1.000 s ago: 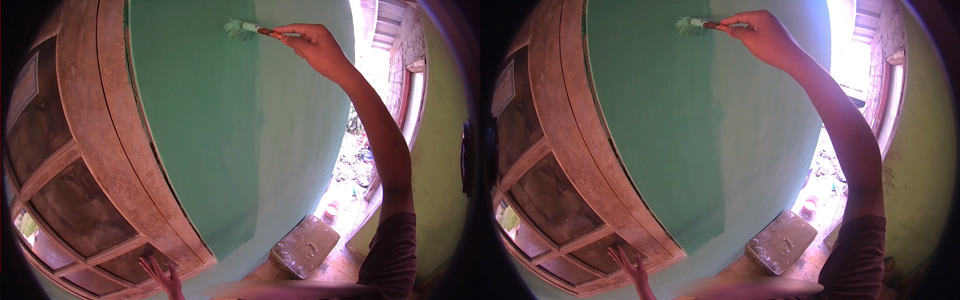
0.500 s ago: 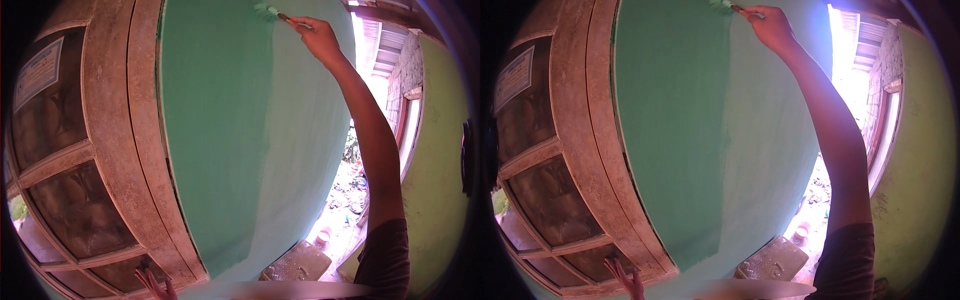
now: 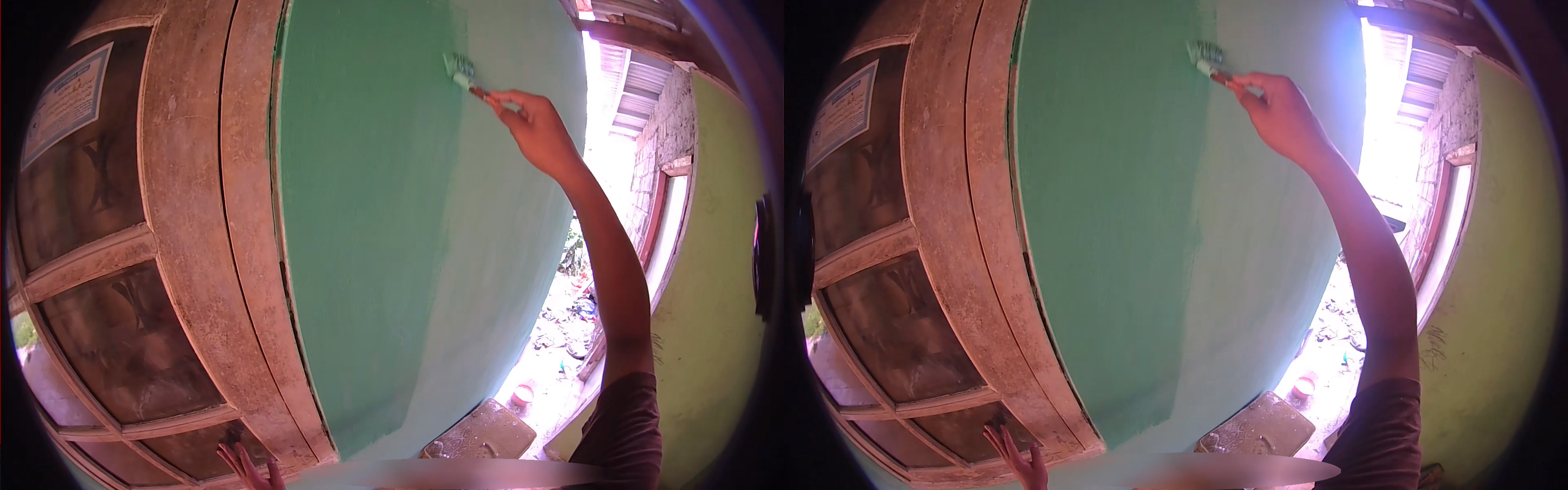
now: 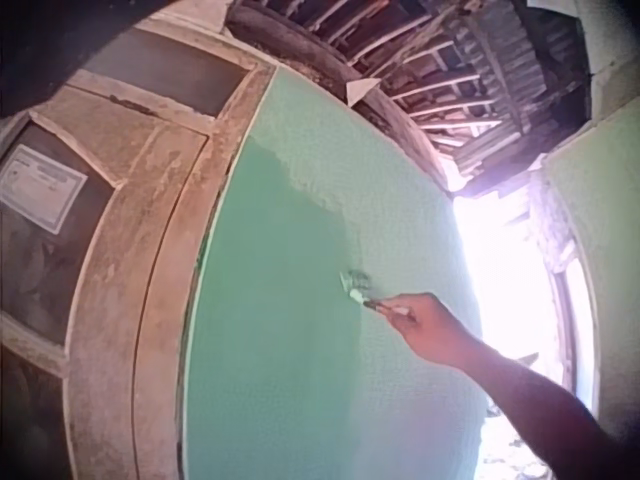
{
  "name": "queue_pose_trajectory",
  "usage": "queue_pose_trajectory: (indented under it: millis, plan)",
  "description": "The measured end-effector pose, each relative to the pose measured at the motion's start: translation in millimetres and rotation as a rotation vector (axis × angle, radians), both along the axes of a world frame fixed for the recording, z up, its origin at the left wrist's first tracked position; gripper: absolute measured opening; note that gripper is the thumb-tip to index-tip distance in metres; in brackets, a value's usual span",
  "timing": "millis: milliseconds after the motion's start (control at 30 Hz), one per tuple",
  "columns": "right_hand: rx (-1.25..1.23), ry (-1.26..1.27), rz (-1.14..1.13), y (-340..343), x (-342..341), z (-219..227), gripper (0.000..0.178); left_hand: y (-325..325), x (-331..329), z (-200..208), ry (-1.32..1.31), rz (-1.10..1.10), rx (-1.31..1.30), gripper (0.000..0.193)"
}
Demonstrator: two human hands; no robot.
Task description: The person paints the exterior wall of a building using a paintbrush.
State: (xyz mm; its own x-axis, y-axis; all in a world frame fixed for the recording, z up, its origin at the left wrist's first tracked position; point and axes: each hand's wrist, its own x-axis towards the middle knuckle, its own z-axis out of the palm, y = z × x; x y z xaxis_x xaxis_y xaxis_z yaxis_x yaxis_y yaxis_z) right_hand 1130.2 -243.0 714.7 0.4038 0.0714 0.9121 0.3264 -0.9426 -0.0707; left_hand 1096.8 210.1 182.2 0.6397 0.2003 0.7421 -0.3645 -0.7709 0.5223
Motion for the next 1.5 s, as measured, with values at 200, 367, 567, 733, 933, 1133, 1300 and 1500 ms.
queue_pose_trajectory:
  millis: [200, 367, 567, 733, 933, 1133, 1300, 1500]
  plan:
    - [-0.103, 0.631, -0.093, 0.8, -50.5, 11.0, 0.025, 1.2, -1.2, -1.5, 0.023, -0.013, -0.006, 0.073]
    - [-0.101, 0.848, -0.191, 18.7, -53.6, 46.1, 0.027, -0.8, -3.4, 2.9, 0.041, -0.012, -0.012, 0.072]
    - [-0.124, 0.512, -0.213, 9.4, -47.3, 102.6, 0.024, 8.9, 1.5, -9.9, 0.024, -0.014, 0.033, 0.072]
    - [-0.039, 0.03, -0.297, 21.3, -42.9, 122.7, 0.026, 8.9, -2.1, -10.2, 0.007, 0.012, 0.066, 0.073]
    - [-0.406, -0.754, -0.232, -23.2, 0.4, 120.9, 0.022, -2.1, 2.3, -4.4, 0.025, -0.006, 0.008, 0.072]
    - [-0.192, -0.135, -0.203, 5.1, -10.2, 16.6, 0.03, 3.1, 5.4, -15.1, 0.005, 0.001, 0.029, 0.074]
    - [-0.293, 0.123, -0.107, 9.4, -41.1, -29.4, 0.026, -0.6, -0.2, -6.7, 0.055, 0.027, 0.006, 0.073]
    - [-0.246, 1.093, -0.007, 5.9, -59.8, 22.4, 0.028, 2.5, 2.0, -11.6, 0.029, 0.011, 0.009, 0.075]
